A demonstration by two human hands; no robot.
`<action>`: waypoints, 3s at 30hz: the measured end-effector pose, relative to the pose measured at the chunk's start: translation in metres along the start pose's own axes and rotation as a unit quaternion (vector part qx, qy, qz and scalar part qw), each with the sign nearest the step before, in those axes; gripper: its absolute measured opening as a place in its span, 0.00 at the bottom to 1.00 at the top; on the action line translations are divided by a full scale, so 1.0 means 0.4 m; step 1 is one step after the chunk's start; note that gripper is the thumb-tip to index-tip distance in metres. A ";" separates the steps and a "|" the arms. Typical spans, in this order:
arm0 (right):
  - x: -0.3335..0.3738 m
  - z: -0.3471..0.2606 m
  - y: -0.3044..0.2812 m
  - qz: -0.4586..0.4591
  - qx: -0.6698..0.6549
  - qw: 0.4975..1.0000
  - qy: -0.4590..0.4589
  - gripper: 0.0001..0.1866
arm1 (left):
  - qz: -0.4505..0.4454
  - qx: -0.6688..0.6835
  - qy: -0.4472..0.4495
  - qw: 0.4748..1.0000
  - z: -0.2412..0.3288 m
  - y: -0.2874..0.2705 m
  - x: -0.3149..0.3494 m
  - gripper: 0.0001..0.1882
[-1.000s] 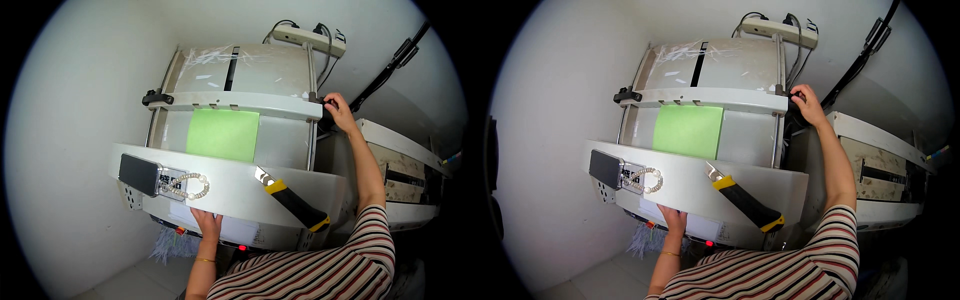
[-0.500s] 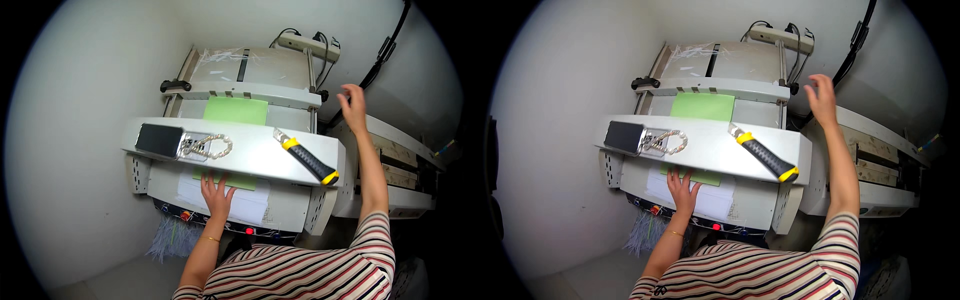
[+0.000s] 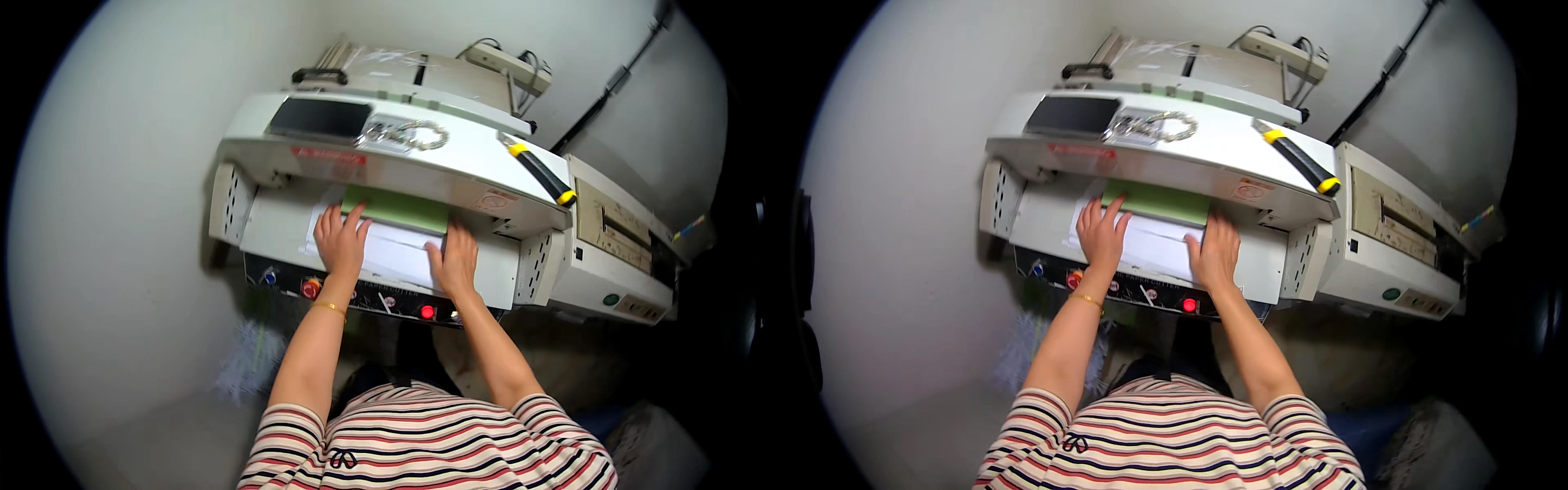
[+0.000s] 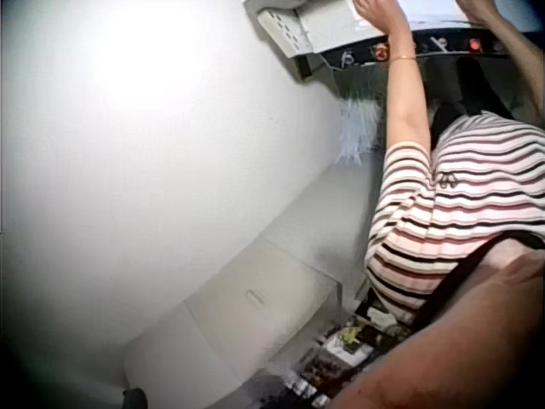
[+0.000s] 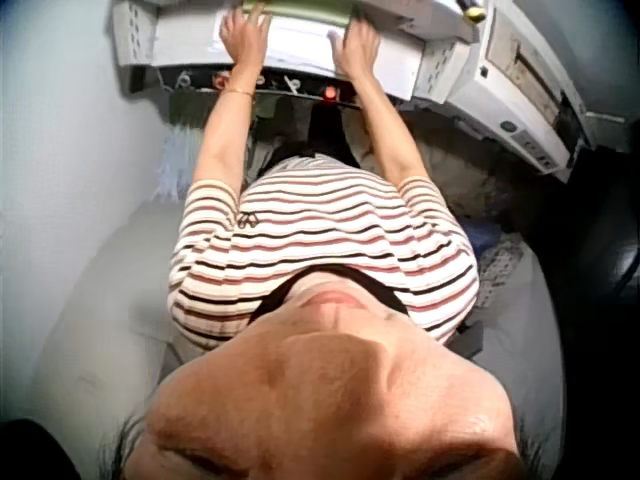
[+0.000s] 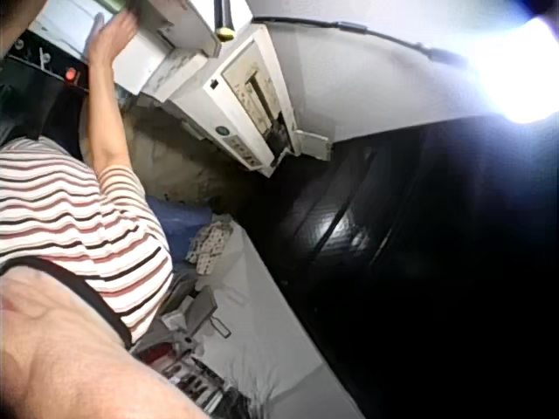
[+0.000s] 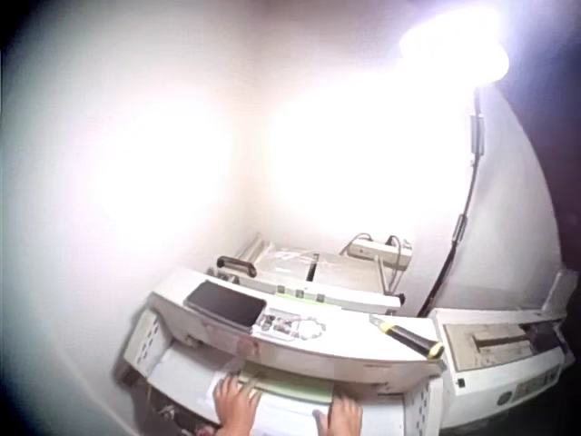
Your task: The person loads stacks of white paper with green covers into a paper cutter, aligns them, and operates the machine to trim the edges. They repeatedly remove the trimmed stacks, place them aside, and reload new stacks for further cutting.
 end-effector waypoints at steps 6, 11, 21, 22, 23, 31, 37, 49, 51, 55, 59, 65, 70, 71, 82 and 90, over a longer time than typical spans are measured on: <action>-0.013 0.042 0.076 0.024 0.058 0.998 -0.009 0.25 | 0.058 0.064 -0.023 0.996 -0.009 -0.003 0.000 0.20; -0.078 0.035 0.093 0.052 0.017 0.997 -0.056 0.21 | 0.101 0.030 -0.040 0.994 -0.052 0.045 -0.024 0.14; -0.177 0.130 0.155 -0.012 0.082 0.997 0.005 0.19 | 0.208 0.034 -0.048 0.976 -0.054 0.078 -0.100 0.08; -0.177 0.116 0.152 -0.010 0.080 0.997 0.003 0.20 | 0.235 0.039 -0.036 0.970 -0.057 0.072 -0.099 0.08; -0.177 0.102 0.149 -0.009 0.078 0.997 0.001 0.20 | 0.230 0.055 -0.040 0.971 -0.063 0.076 -0.099 0.07; -0.177 0.094 0.148 -0.014 0.028 0.999 -0.024 0.21 | 0.007 -0.005 0.000 1.000 0.035 0.106 0.020 0.32; -0.182 0.110 0.155 -0.047 0.012 0.998 -0.039 0.22 | -0.070 -0.017 -0.013 0.997 0.053 0.132 0.013 0.32; -0.186 0.122 0.168 -0.094 0.051 0.994 0.003 0.20 | -0.038 -0.030 -0.040 0.998 0.057 0.153 0.008 0.32; -0.186 0.114 0.164 -0.096 0.045 0.994 0.003 0.20 | -0.027 -0.030 -0.051 0.998 0.057 0.152 0.006 0.31; -0.186 0.119 0.166 -0.077 0.051 0.996 -0.004 0.20 | -0.029 -0.042 -0.063 0.997 0.060 0.158 0.001 0.28; -0.191 0.114 0.160 -0.073 0.066 0.995 -0.002 0.20 | -0.025 -0.037 -0.074 0.996 0.063 0.159 0.000 0.27; -0.196 0.124 0.163 -0.064 0.026 0.998 0.005 0.20 | -0.026 -0.015 -0.078 0.997 0.062 0.174 -0.005 0.28; -0.199 0.112 0.158 -0.038 0.032 0.998 -0.022 0.20 | -0.031 -0.019 -0.077 0.996 0.059 0.182 -0.008 0.28; -0.201 0.120 0.161 -0.036 0.033 0.999 -0.018 0.20 | -0.032 -0.026 -0.074 0.996 0.060 0.181 -0.008 0.28; -0.213 0.167 0.178 -0.032 0.021 0.999 0.025 0.20 | -0.031 -0.019 -0.084 0.996 0.062 0.183 -0.007 0.27; -0.213 0.158 0.172 -0.031 0.023 0.999 0.028 0.20 | -0.036 -0.013 -0.083 0.996 0.060 0.178 -0.012 0.27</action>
Point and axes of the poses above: each hand's wrist, its own x-axis away from the middle knuckle, its own y-axis out of the palm, z = x × y, the point moved 7 cm from there along -x, towards the middle knuckle, and after that the axes turned 12 degrees about x, right-handed, at the moved point
